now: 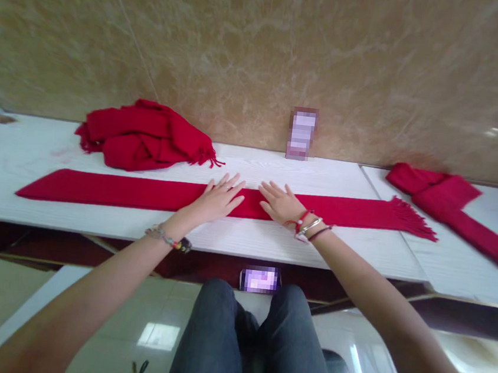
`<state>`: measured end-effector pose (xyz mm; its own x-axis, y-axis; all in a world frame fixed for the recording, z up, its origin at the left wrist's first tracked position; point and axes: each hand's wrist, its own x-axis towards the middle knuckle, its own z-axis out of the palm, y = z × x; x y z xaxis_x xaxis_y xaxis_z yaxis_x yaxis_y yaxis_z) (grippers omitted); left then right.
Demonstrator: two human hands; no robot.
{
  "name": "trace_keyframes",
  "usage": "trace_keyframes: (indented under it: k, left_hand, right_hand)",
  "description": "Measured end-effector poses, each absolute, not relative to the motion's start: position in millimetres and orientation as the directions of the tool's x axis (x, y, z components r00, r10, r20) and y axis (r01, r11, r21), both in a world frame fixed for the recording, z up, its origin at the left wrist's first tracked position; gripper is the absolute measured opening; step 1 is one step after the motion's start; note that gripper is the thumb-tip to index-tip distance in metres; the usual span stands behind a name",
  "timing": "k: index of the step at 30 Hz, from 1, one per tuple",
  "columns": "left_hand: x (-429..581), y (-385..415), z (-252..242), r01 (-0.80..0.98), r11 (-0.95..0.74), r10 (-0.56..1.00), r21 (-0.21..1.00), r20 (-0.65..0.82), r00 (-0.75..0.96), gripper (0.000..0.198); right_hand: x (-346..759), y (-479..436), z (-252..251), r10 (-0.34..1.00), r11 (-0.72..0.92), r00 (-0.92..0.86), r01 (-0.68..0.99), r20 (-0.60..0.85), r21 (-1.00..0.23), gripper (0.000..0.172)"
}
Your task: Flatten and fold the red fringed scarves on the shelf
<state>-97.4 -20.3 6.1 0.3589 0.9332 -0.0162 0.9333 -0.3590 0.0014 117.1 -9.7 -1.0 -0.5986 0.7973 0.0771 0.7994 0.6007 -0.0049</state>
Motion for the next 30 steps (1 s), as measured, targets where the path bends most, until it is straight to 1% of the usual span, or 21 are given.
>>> trace_keyframes:
  k: [3,7,10,14,17,19,21,22,25,28,30]
  left_hand:
    - [-78,-18,-4,0.907,-0.420,0.907,-0.029,0.016,0.421,0.053]
    - [-86,-13,-13,0.892,-0.448,0.891,-0.063,0.050,0.452,0.053]
    - [-90,-11,-15,0.893,-0.444,0.893,-0.074,0.046,0.448,0.053]
    - [-88,-8,-16,0.895,-0.440,0.895,-0.077,0.041,0.444,0.053]
    - [-87,-8,-14,0.902,-0.426,0.903,-0.073,0.015,0.428,0.054]
    - [-85,-9,-10,0.909,-0.411,0.912,-0.068,-0.016,0.411,0.054]
    - [-80,-11,-5,0.919,-0.389,0.920,-0.059,-0.063,0.386,0.055]
    - [-75,-12,-2,0.924,-0.380,0.923,-0.051,-0.089,0.374,0.056]
    - [-52,-14,6,0.923,-0.385,0.914,-0.013,-0.148,0.379,0.058]
    - [-25,-14,10,0.899,-0.438,0.884,0.018,-0.172,0.435,0.061]
    - [-12,-11,8,0.873,-0.487,0.861,0.021,-0.154,0.484,0.060]
  right_hand:
    - [111,-11,-8,0.797,0.603,-0.602,0.797,0.049,-0.025,0.052]
    - [177,-11,-14,0.861,0.508,-0.508,0.861,0.032,-0.013,0.052]
    - [255,-12,-19,0.934,0.355,-0.355,0.935,0.032,0.011,0.051]
    - [351,-18,-22,0.995,0.089,-0.090,0.996,0.046,0.015,0.050]
    - [389,-24,-15,0.999,-0.012,0.011,1.000,0.039,0.017,0.050]
    - [391,-26,-8,0.998,-0.047,0.046,0.999,0.052,0.013,0.049]
    - [373,-26,-1,0.996,-0.030,0.029,1.000,0.084,0.008,0.050]
    - [357,-25,2,0.995,0.007,-0.007,1.000,0.100,0.005,0.051]
    - [296,-20,5,0.980,0.170,-0.169,0.985,0.102,-0.004,0.051]
    - [241,-15,0,0.929,0.367,-0.365,0.930,0.066,-0.032,0.054]
    - [227,-15,-5,0.907,0.420,-0.420,0.907,0.031,-0.024,0.054]
